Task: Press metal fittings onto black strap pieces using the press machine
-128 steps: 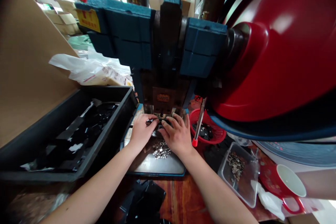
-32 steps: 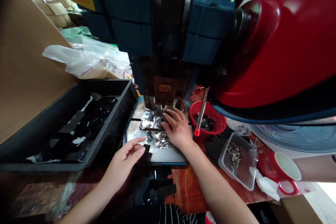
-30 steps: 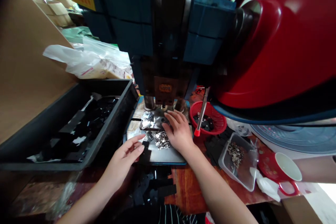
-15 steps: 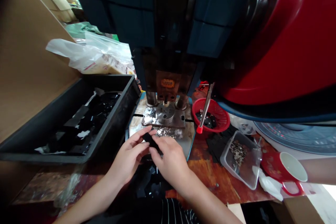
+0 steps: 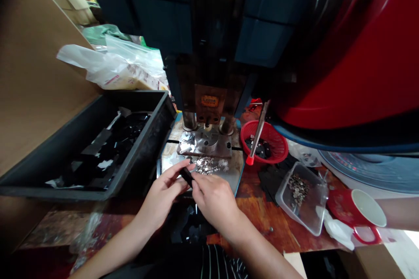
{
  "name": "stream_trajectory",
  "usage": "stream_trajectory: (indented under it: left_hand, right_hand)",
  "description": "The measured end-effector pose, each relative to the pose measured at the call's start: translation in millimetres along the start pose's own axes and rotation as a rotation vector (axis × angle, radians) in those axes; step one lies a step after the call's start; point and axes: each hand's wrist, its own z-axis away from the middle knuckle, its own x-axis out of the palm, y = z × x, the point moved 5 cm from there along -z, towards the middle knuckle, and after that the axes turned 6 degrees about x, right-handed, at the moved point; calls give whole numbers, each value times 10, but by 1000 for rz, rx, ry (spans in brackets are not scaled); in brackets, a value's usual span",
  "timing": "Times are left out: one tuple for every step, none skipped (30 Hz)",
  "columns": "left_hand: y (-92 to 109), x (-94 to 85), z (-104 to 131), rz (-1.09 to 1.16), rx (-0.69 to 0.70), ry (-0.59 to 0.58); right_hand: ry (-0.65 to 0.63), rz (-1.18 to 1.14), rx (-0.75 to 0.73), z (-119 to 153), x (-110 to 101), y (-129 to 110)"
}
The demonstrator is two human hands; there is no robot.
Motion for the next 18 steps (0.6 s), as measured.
stream_trajectory:
  left_hand:
    - [-5,-1,-2,-23,8,8]
    - [-15,-5,-6,-44,13,18]
    - [-30,-13,-11,-61,16,27]
    - [-49,-22,-18,-79,13,32]
    - [-71,-33,-27,-97,11,33]
    - [-90,-45,-37,-115,12,30]
    - [-106,-56,-46,-137,20,25]
    - [-115,-66,-55,-172,37,18]
    - [-118,-75,-61,-221,59,11]
    - [-116,-83,-65,-281,86,7]
    - [-109,-87,-64,-350,118,4]
    - [-97,-87,-61,-423,158,-1]
    - [-80,-83,-54,-495,205,-8]
    - [-60,-75,-44,-560,258,-16]
    - [-40,-67,-33,-616,312,-24]
    - [-23,-63,-22,-664,360,-31]
    - [-10,-64,-12,-700,397,-35]
    - [-3,-73,-4,-726,420,-33]
  right_hand:
    - [3,18,29,-1,3,25]
    - [8,27,71,-4,2,57]
    - [15,22,124,-8,-3,97]
    - [24,-3,184,-12,-13,141]
    - [31,-46,248,-15,-23,189]
    - [33,-106,312,-17,-28,238]
    - [26,-182,374,-18,-26,286]
    - [11,-267,431,-17,-15,330]
    - [-9,-355,481,-16,2,369]
    - [-25,-439,524,-14,22,403]
    - [-35,-513,559,-12,41,431]
    - [-43,-573,591,-10,58,455]
    - [-52,-620,619,-8,75,474]
    - [-61,-657,642,-6,89,488]
    - [-72,-690,661,-5,99,497]
    - [-81,-720,675,-4,106,502]
    - [-87,-743,688,-4,107,505]
    - [-88,-760,699,-3,103,508]
